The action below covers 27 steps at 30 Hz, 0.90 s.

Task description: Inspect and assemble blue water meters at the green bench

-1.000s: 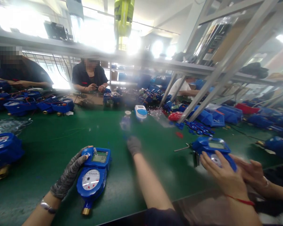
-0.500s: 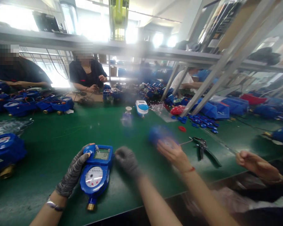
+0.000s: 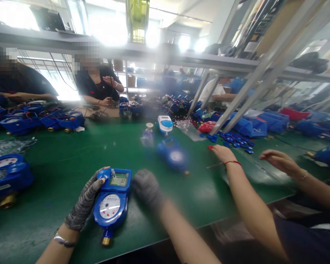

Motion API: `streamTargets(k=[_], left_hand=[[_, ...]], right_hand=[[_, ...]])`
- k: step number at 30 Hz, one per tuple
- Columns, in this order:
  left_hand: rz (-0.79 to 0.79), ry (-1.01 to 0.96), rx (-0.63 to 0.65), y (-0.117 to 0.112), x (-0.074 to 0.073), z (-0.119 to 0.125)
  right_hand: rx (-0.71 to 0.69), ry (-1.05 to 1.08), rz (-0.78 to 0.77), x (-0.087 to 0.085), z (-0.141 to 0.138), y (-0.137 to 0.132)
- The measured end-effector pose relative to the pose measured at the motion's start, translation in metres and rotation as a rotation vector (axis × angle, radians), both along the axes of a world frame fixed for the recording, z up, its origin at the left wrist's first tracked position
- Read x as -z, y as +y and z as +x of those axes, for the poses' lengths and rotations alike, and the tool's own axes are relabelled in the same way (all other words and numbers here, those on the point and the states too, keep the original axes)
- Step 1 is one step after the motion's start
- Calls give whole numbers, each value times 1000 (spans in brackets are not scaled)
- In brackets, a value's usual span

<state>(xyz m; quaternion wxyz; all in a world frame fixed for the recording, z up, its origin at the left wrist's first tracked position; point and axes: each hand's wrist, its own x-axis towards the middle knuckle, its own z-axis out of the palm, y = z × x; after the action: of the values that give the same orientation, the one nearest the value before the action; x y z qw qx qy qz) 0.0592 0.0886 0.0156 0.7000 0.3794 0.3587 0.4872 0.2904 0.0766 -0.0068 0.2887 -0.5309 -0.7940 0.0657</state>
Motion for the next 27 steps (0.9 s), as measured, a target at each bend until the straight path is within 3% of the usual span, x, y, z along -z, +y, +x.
streamTargets(k=[2, 4, 9, 13, 19, 23, 25, 27], left_hand=[[-7, -9, 1, 0, 2, 0], [-19, -20, -2, 1, 3, 0], [-30, -1, -14, 0, 2, 2], [-23, 8, -23, -1, 1, 2], [-17, 23, -13, 1, 0, 3], [-50, 65, -12, -1, -9, -1], [-31, 209, -43, -8, -12, -9], [93, 496, -84, -21, -10, -20]], right_hand=[[-17, -9, 18, -1, 1, -6], [-11, 155, -59, 0, 3, -10], [119, 861, -608, 3, -2, 0], [79, 1060, -882, 0, -15, 11], [68, 1125, -844, -1, -22, 14], [115, 1166, -758, 3, -26, 11], [146, 1177, -730, 6, -30, 7], [172, 1200, -690, 10, -36, -3]])
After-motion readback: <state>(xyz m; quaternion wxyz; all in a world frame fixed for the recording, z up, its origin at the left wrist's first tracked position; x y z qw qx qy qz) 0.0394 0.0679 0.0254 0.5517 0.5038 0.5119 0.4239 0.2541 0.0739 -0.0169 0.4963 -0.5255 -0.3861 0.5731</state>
